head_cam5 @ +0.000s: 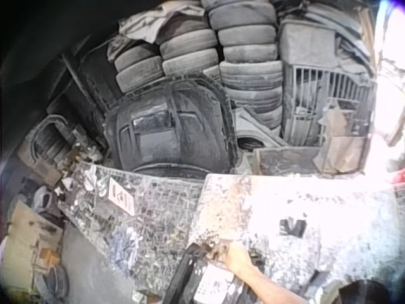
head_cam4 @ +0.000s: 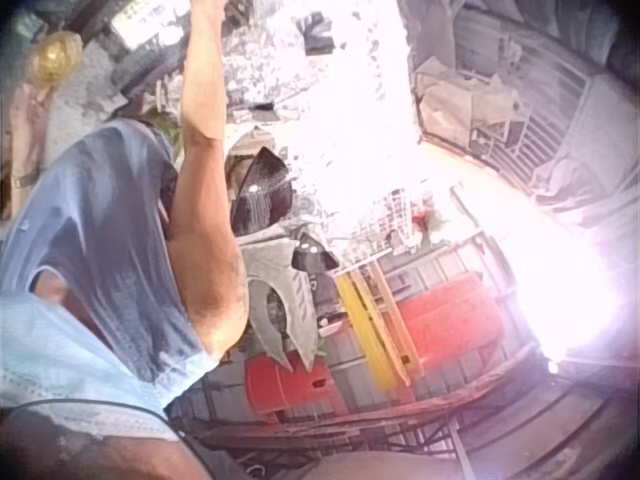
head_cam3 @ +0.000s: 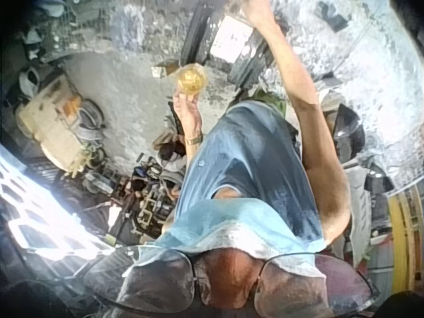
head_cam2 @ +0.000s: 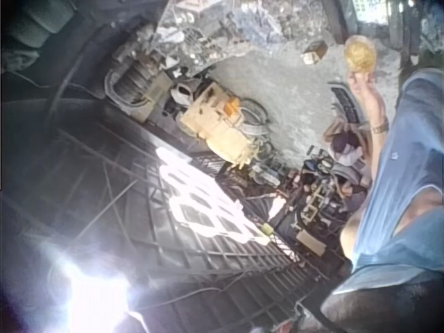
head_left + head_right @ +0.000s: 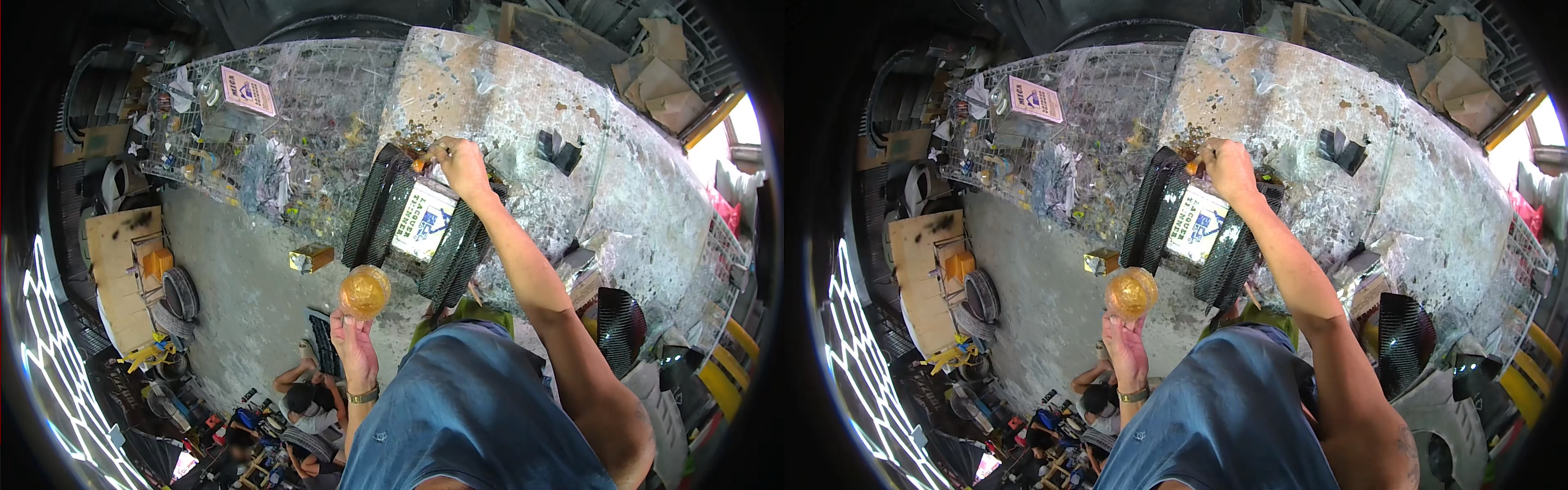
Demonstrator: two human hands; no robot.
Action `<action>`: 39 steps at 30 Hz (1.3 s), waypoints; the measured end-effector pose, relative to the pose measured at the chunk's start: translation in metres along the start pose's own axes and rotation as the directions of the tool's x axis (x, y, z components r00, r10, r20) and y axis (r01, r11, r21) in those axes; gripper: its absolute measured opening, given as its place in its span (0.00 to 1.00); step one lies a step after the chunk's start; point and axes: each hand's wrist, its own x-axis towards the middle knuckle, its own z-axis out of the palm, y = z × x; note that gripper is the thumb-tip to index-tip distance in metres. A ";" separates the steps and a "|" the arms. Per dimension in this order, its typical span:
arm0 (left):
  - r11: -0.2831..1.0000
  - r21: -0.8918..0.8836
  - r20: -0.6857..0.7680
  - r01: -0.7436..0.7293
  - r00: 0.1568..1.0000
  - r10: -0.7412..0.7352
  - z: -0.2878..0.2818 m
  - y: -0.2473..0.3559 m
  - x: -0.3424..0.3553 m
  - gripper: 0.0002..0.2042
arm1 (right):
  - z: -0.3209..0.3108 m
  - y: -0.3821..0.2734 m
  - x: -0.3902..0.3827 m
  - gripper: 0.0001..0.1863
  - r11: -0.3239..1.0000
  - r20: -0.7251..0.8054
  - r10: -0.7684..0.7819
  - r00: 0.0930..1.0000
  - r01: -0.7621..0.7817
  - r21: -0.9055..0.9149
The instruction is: Mixing automotive coating liquid in a cup and applying it with a brush to carbon-fiber car parts.
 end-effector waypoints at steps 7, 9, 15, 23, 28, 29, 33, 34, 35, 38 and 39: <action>1.000 0.002 -0.007 0.010 1.000 -0.010 -0.002 0.000 0.003 0.13 | 0.006 -0.017 -0.050 0.08 0.973 0.000 -0.221 0.975 0.220 0.066; 1.000 0.007 -0.016 0.016 1.000 -0.015 -0.001 0.000 0.004 0.13 | 0.008 -0.023 -0.065 0.08 0.952 -0.023 -0.295 0.955 0.296 0.073; 1.000 0.023 0.003 -0.011 1.000 0.011 0.005 0.004 0.004 0.13 | 0.004 -0.012 -0.025 0.07 0.967 0.129 -0.068 0.989 0.033 0.254; 0.999 0.039 -0.006 0.004 1.000 -0.004 0.006 0.003 0.003 0.15 | 0.004 0.013 0.023 0.08 0.992 -0.076 -0.045 0.996 0.053 0.112; 1.000 0.030 0.001 0.000 1.000 0.000 0.005 0.004 0.003 0.15 | -0.011 0.010 -0.016 0.09 0.964 0.129 -0.267 0.955 0.264 0.045; 0.999 0.032 -0.003 0.001 1.000 0.000 0.005 0.004 0.003 0.15 | -0.015 0.009 -0.021 0.09 0.963 0.137 -0.269 0.953 0.270 0.017; 0.998 0.058 0.021 -0.001 1.000 -0.001 0.007 0.006 0.004 0.14 | -0.017 0.007 -0.017 0.09 0.975 0.079 -0.209 0.975 0.202 0.092; 0.998 0.062 0.026 0.000 1.000 -0.002 0.008 0.006 0.004 0.14 | -0.014 0.006 -0.015 0.09 0.987 0.035 -0.155 0.987 0.153 0.050; 0.998 0.067 0.026 -0.001 1.000 -0.001 0.010 0.006 0.004 0.14 | -0.011 0.006 -0.014 0.09 0.992 -0.012 -0.121 0.993 0.121 0.028; 0.997 0.072 0.029 -0.010 1.000 0.008 0.013 0.007 0.003 0.14 | 0.000 0.001 -0.028 0.09 0.981 -0.006 -0.187 0.982 0.187 0.049; 0.998 0.059 0.032 -0.018 0.999 0.016 0.015 0.007 0.002 0.14 | 0.003 -0.001 -0.040 0.08 0.980 0.010 -0.186 0.982 0.185 0.071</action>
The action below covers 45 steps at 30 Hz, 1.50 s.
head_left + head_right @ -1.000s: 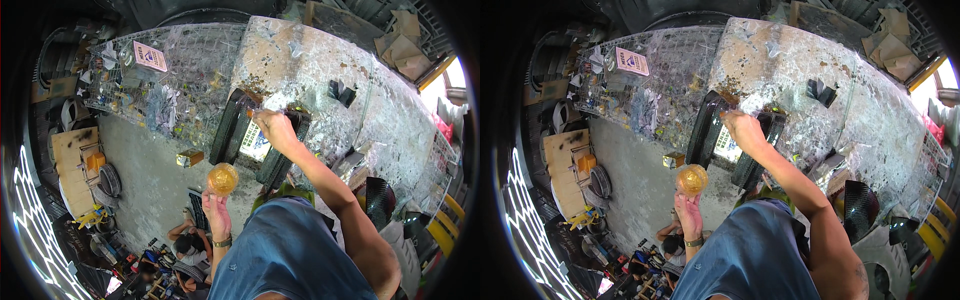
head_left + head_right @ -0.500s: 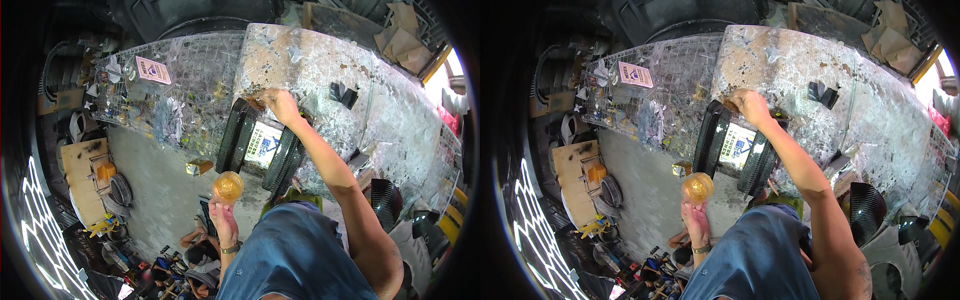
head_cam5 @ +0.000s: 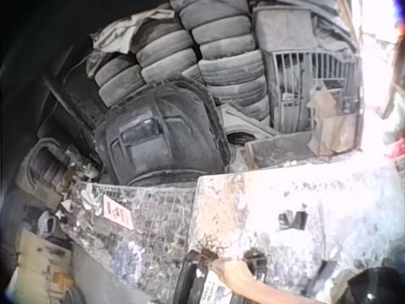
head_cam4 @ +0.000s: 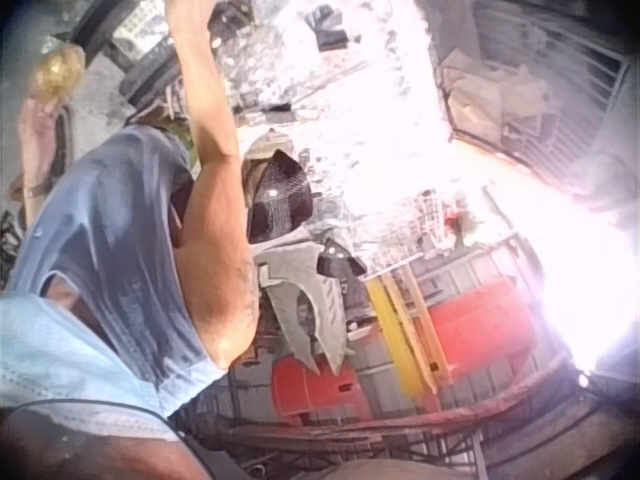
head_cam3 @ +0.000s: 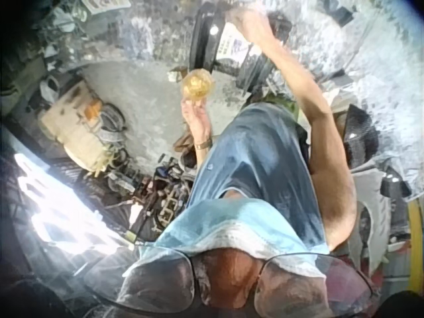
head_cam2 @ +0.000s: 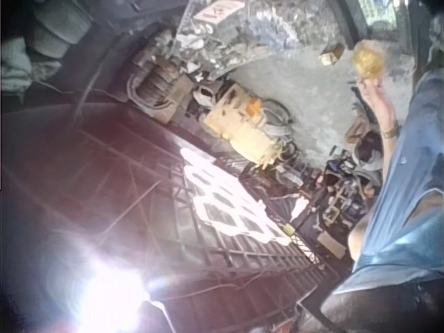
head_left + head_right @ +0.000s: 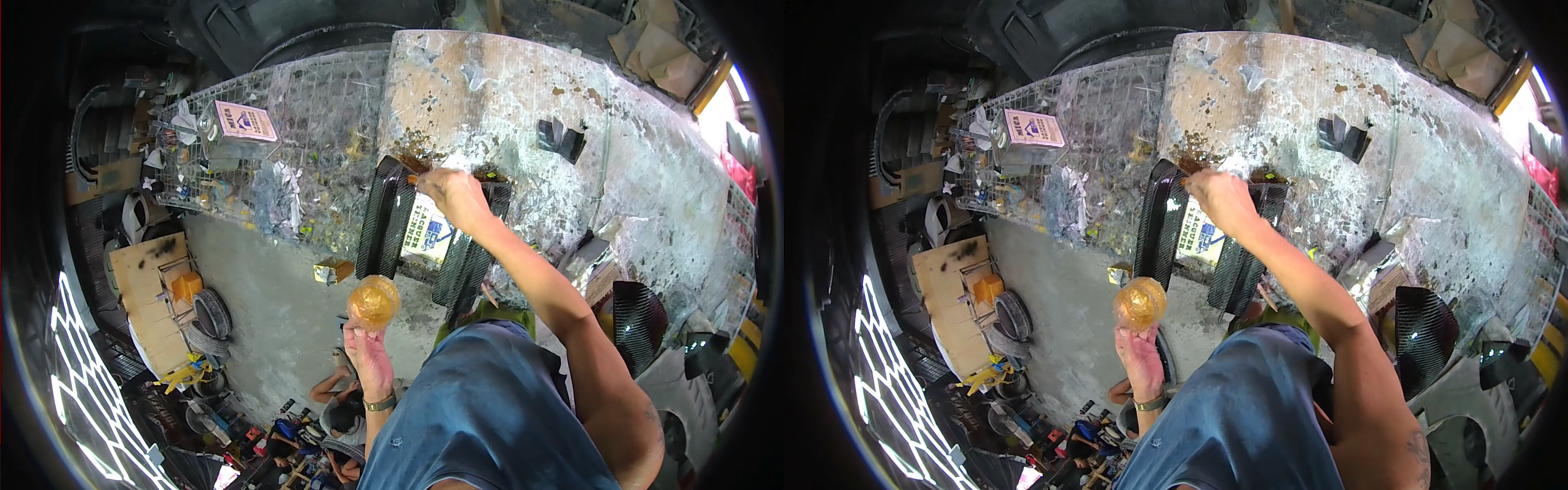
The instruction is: Mixing automotive coating liquid in a cup and applying it with a brush to carbon-fiber car parts.
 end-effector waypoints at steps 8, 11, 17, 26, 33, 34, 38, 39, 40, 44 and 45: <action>0.999 0.041 0.007 0.007 1.000 -0.007 0.000 0.004 -0.001 0.14 | 0.017 -0.031 -0.057 0.04 0.992 0.075 -0.127 0.989 0.126 0.016; 0.998 0.057 -0.009 -0.004 1.000 0.005 -0.001 0.005 -0.003 0.14 | 0.013 -0.012 -0.025 0.06 0.972 -0.055 -0.034 0.998 0.046 0.231; 0.998 0.064 -0.026 0.006 1.000 -0.004 -0.003 0.006 -0.006 0.16 | -0.005 0.015 0.018 0.07 0.995 -0.189 0.097 0.977 -0.092 0.036; 0.998 0.060 -0.062 0.015 0.998 -0.011 -0.018 0.003 -0.014 0.17 | 0.027 -0.027 -0.076 0.10 0.970 0.125 -0.155 0.980 0.175 -0.168; 0.999 0.054 -0.068 0.004 0.998 0.000 -0.034 0.002 -0.020 0.15 | 0.039 -0.043 -0.094 0.09 0.995 0.245 -0.053 0.968 0.030 0.094; 0.998 0.055 -0.081 0.007 0.997 -0.003 -0.038 0.001 -0.022 0.15 | 0.037 -0.040 -0.085 0.08 0.974 0.270 0.007 0.963 -0.068 0.215; 1.000 0.023 -0.063 -0.011 0.998 0.012 -0.054 -0.006 -0.027 0.15 | 0.029 -0.019 -0.031 0.06 0.993 -0.035 0.024 0.999 -0.020 0.118; 1.000 0.011 -0.070 -0.010 0.998 0.011 -0.058 -0.009 -0.028 0.16 | 0.026 -0.016 -0.027 0.07 0.997 -0.096 0.035 0.995 -0.028 0.074; 1.000 -0.001 -0.077 -0.007 0.997 0.007 -0.064 -0.012 -0.030 0.16 | 0.025 -0.015 -0.023 0.07 0.999 -0.147 -0.034 0.989 0.036 0.010; 1.000 -0.017 -0.087 -0.002 0.996 0.000 -0.088 -0.028 -0.030 0.16 | 0.033 -0.030 -0.051 0.08 0.966 -0.053 -0.182 0.982 0.169 -0.195; 1.000 -0.007 -0.095 0.009 0.995 -0.010 -0.093 -0.033 -0.030 0.16 | 0.039 -0.037 -0.062 0.08 0.957 0.072 -0.143 0.987 0.156 -0.246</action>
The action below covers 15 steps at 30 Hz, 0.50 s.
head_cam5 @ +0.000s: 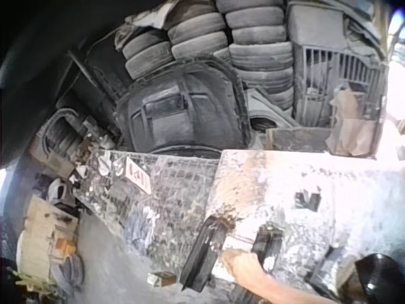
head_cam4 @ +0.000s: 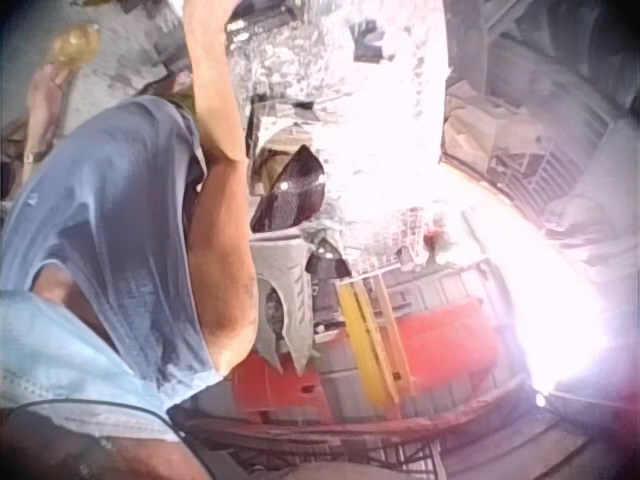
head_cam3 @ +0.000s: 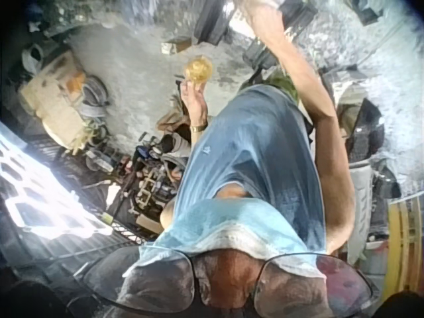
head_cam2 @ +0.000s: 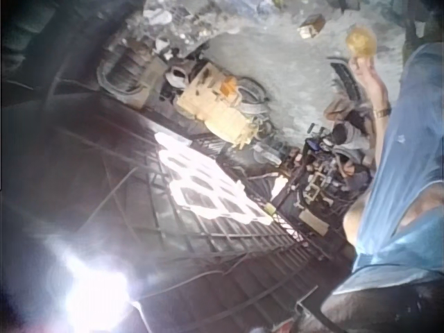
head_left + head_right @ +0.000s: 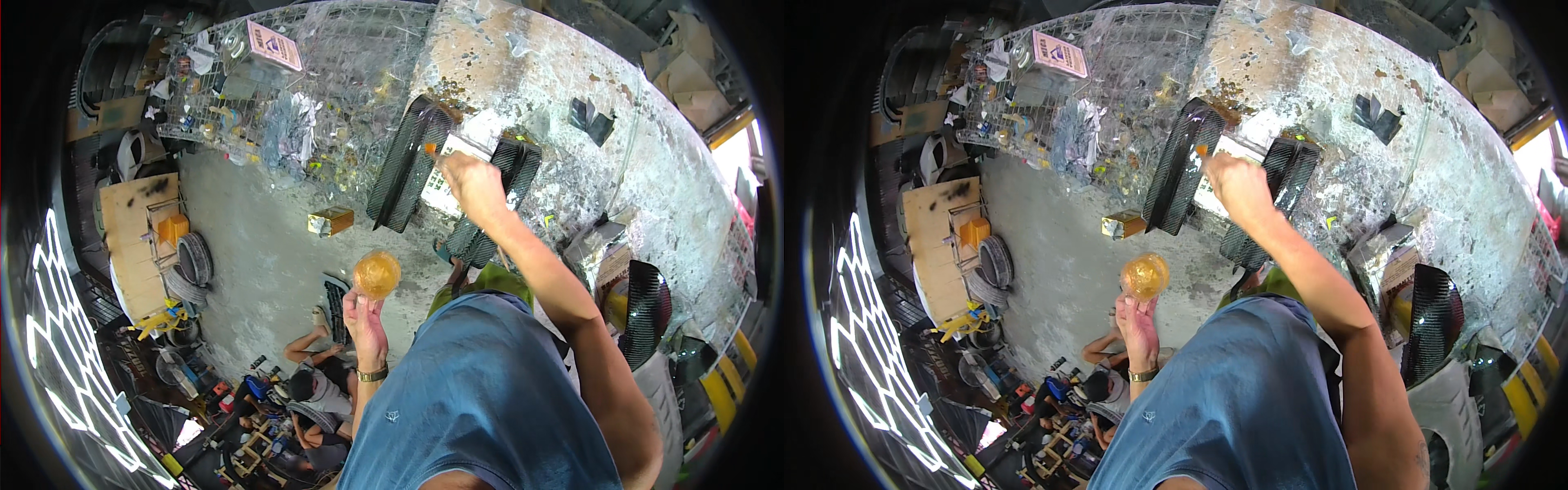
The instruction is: Mixing automotive coating liquid in a cup and applying it with a brush to carbon-fiber car parts.
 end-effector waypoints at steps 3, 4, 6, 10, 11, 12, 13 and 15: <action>1.000 -0.004 -0.002 0.015 1.000 -0.015 -0.016 -0.014 0.006 0.15 | 0.012 -0.031 -0.036 0.10 0.998 0.098 -0.021 0.995 0.014 0.067; 0.999 0.009 -0.034 0.051 0.998 -0.051 -0.021 -0.019 0.007 0.15 | 0.014 -0.040 -0.045 0.11 0.994 0.135 0.002 0.991 -0.016 0.104; 0.998 -0.041 -0.012 0.038 0.999 -0.039 -0.027 -0.028 0.010 0.16 | 0.010 -0.052 -0.057 0.11 0.995 0.099 -0.039 0.994 0.029 0.100; 0.997 -0.014 -0.024 0.077 0.997 -0.077 -0.032 -0.040 0.018 0.16 | -0.013 -0.080 -0.068 0.09 0.943 0.073 0.057 0.996 -0.078 0.324; 0.997 0.007 -0.005 0.083 0.997 -0.083 -0.032 -0.042 0.021 0.17 | -0.021 -0.086 -0.074 0.09 0.908 0.145 0.056 0.988 -0.111 0.405; 0.994 0.043 -0.004 0.103 0.995 -0.103 -0.031 -0.044 0.023 0.18 | -0.026 -0.091 -0.079 0.09 0.865 0.219 0.051 0.974 -0.153 0.478; 0.996 0.027 0.021 0.086 0.996 -0.087 -0.029 -0.046 0.024 0.19 | -0.025 -0.097 -0.084 0.09 0.840 0.308 0.055 0.950 -0.211 0.499; 0.998 -0.005 0.051 0.069 0.996 -0.068 -0.026 -0.047 0.026 0.19 | -0.018 -0.103 -0.088 0.08 0.945 0.301 -0.126 0.945 0.021 0.328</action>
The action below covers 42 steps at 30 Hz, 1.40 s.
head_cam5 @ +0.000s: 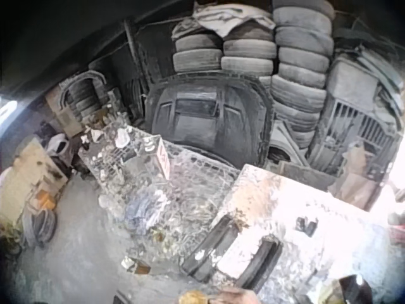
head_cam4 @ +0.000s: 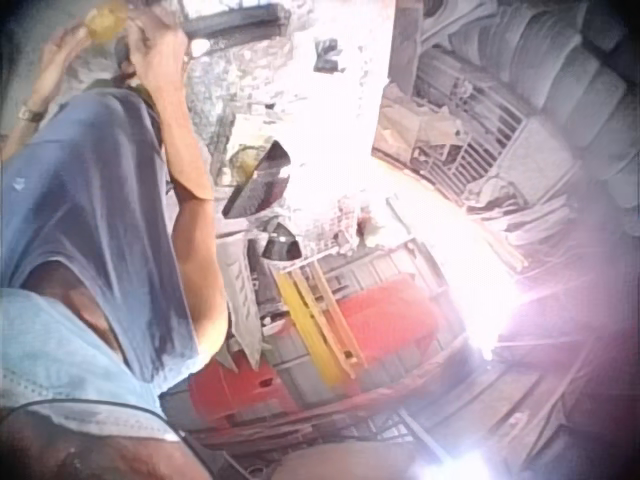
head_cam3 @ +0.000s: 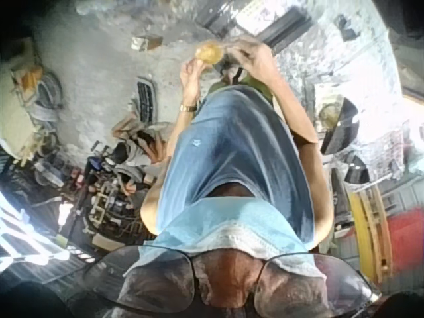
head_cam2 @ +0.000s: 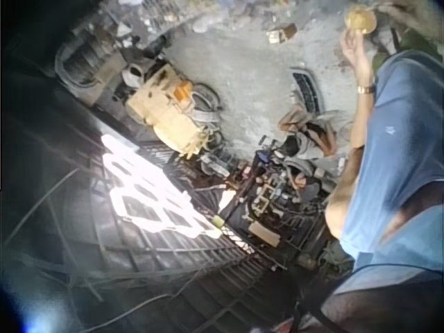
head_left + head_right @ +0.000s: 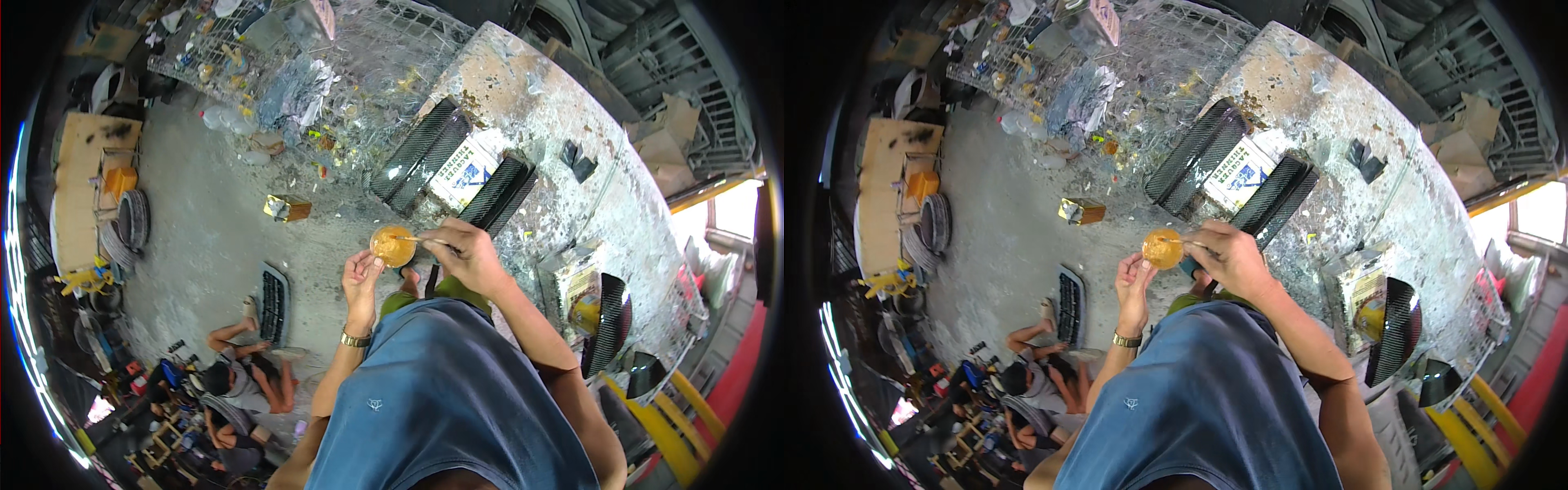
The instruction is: Mixing automotive coating liquid in a cup and applying it with a brush to carbon-fiber car parts.
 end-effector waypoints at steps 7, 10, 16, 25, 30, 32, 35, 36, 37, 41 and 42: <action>0.993 -0.120 0.007 0.016 1.000 -0.015 0.005 0.000 0.010 0.19 | -0.005 0.025 0.027 0.08 0.835 0.045 0.407 0.912 -0.391 0.387; 0.997 -0.066 0.006 -0.034 0.999 0.035 -0.003 -0.006 0.013 0.18 | -0.022 0.039 0.046 0.10 0.778 -0.021 0.387 0.922 -0.314 0.543; 0.998 -0.053 -0.053 -0.039 0.998 0.036 -0.026 -0.032 0.019 0.19 | -0.014 0.075 0.091 0.10 0.866 -0.189 0.483 0.855 -0.434 0.250; 0.992 -0.124 -0.104 0.016 0.994 -0.029 -0.025 -0.072 0.047 0.25 | 0.025 0.054 0.036 0.05 0.910 -0.178 -0.066 0.982 -0.014 -0.414; 0.997 -0.073 -0.062 -0.007 0.998 0.003 -0.013 -0.071 0.057 0.23 | 0.064 0.030 0.013 0.05 0.973 -0.100 -0.005 0.995 -0.018 -0.230; 0.998 -0.059 -0.075 0.012 0.997 -0.017 -0.010 -0.068 0.059 0.23 | 0.056 0.033 0.020 0.06 0.991 -0.127 0.090 0.988 -0.102 -0.091; 0.999 -0.028 -0.085 0.023 0.996 -0.026 -0.007 -0.065 0.061 0.20 | 0.030 0.052 0.049 0.10 0.964 -0.212 0.261 0.942 -0.268 -0.001; 1.000 -0.007 -0.086 0.014 0.996 -0.014 -0.007 -0.066 0.061 0.18 | 0.021 0.059 0.060 0.10 0.950 -0.281 0.296 0.913 -0.312 -0.013; 1.000 -0.014 -0.087 0.011 0.996 -0.012 -0.007 -0.066 0.063 0.18 | 0.009 0.064 0.067 0.09 0.954 -0.313 0.277 0.909 -0.299 -0.024; 0.996 -0.083 -0.065 -0.020 0.998 0.015 -0.009 -0.069 0.065 0.21 | 0.005 0.068 0.070 0.08 0.970 -0.421 -0.038 0.906 -0.068 -0.234; 0.995 -0.104 -0.066 -0.003 0.998 -0.004 -0.009 -0.069 0.065 0.21 | 0.010 0.064 0.065 0.08 0.945 -0.377 -0.139 0.916 0.009 -0.326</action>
